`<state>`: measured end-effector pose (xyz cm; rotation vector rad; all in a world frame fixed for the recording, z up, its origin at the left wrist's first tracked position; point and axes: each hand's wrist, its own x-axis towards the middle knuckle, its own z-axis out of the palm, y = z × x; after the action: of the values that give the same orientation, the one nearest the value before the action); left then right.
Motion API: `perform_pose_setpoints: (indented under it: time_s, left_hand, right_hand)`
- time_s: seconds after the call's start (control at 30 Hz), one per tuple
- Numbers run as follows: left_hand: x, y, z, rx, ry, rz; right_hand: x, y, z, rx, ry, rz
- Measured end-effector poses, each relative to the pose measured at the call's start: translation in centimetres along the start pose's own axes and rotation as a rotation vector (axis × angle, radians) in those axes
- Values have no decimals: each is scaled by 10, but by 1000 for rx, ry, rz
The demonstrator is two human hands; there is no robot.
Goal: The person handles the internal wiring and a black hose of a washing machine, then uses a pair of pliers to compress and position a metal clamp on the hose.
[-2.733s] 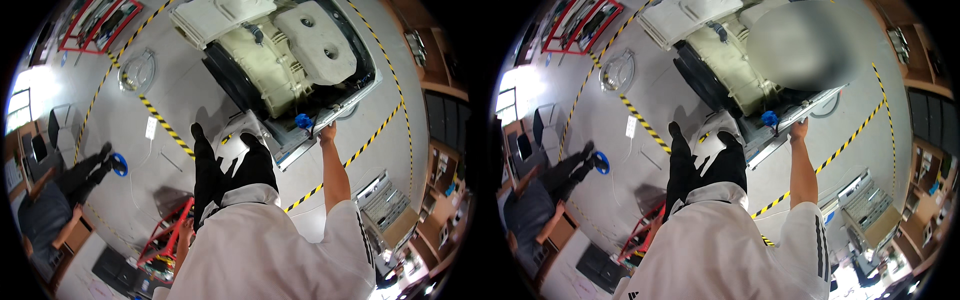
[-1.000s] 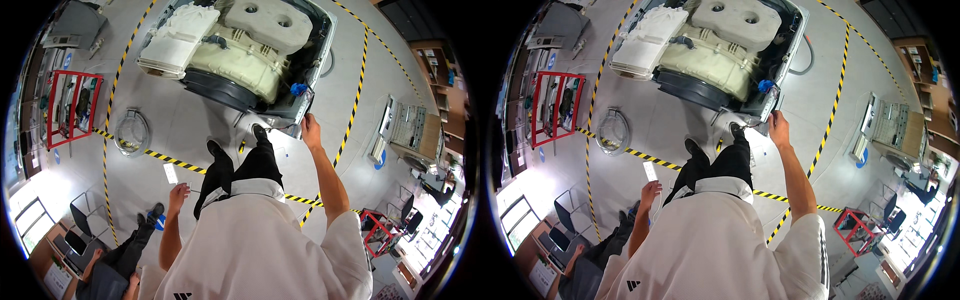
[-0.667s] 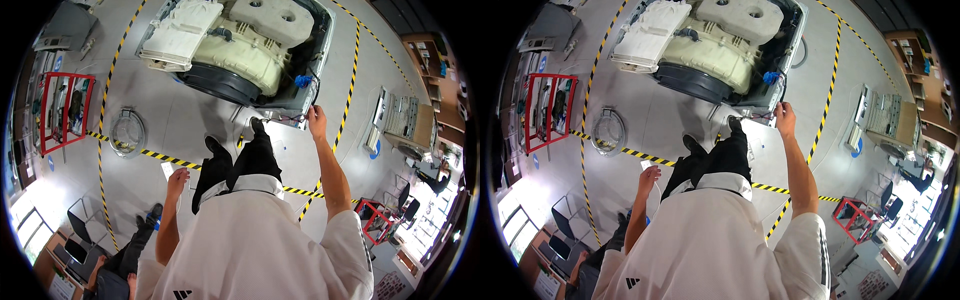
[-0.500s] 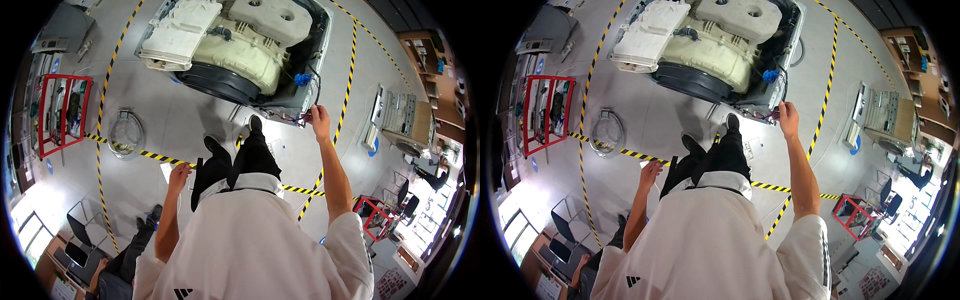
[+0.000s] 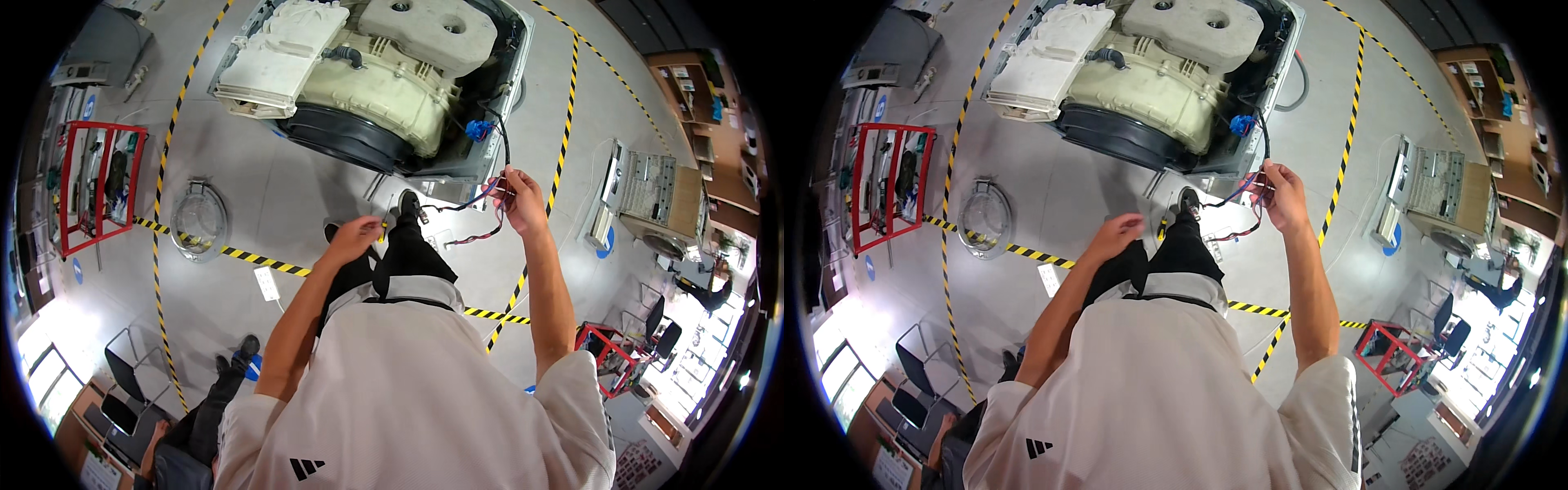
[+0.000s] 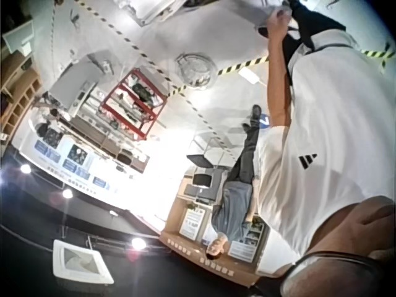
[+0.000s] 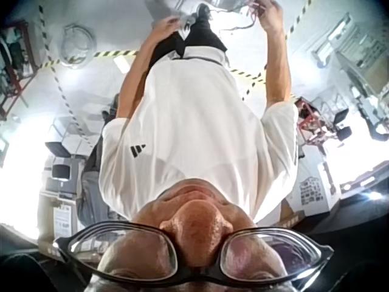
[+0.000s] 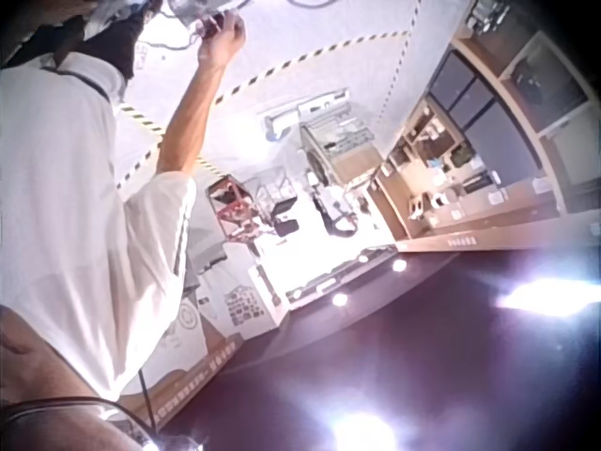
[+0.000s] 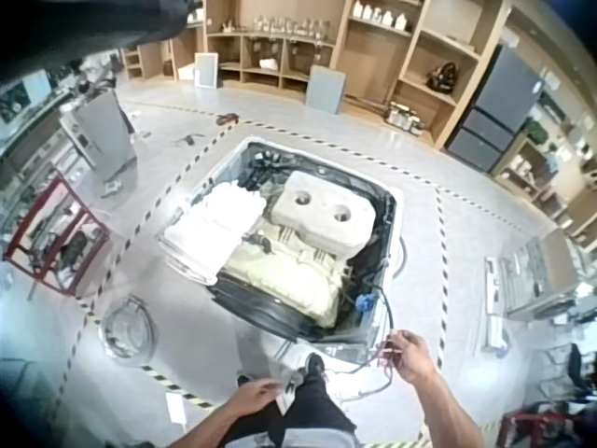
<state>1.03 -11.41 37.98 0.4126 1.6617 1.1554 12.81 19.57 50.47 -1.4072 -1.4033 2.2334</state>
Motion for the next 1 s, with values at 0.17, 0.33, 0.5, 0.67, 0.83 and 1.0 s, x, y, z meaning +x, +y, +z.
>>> perform_pose_setpoints:
  time_s: [0.17,0.33,0.5,0.67,0.83,1.0]
  left_hand:
    - [30,24,43,192,-102,219]
    - [59,-19,51,130,109,106]
    - [84,1,54,-733,193,-328]
    - [107,11,59,-1442,115,-497]
    - [126,-7,71,-1428,301,-403]
    - [132,-5,74,-1469,384,-417]
  right_hand:
    - [0,-8,6,125,-92,63]
    - [-1,-25,25,368,-111,212]
    - [3,-25,11,581,-149,313]
    - [-2,-16,0,582,-145,349]
    - [-4,-11,-9,534,-106,348]
    - [-9,-14,-13,516,-97,326]
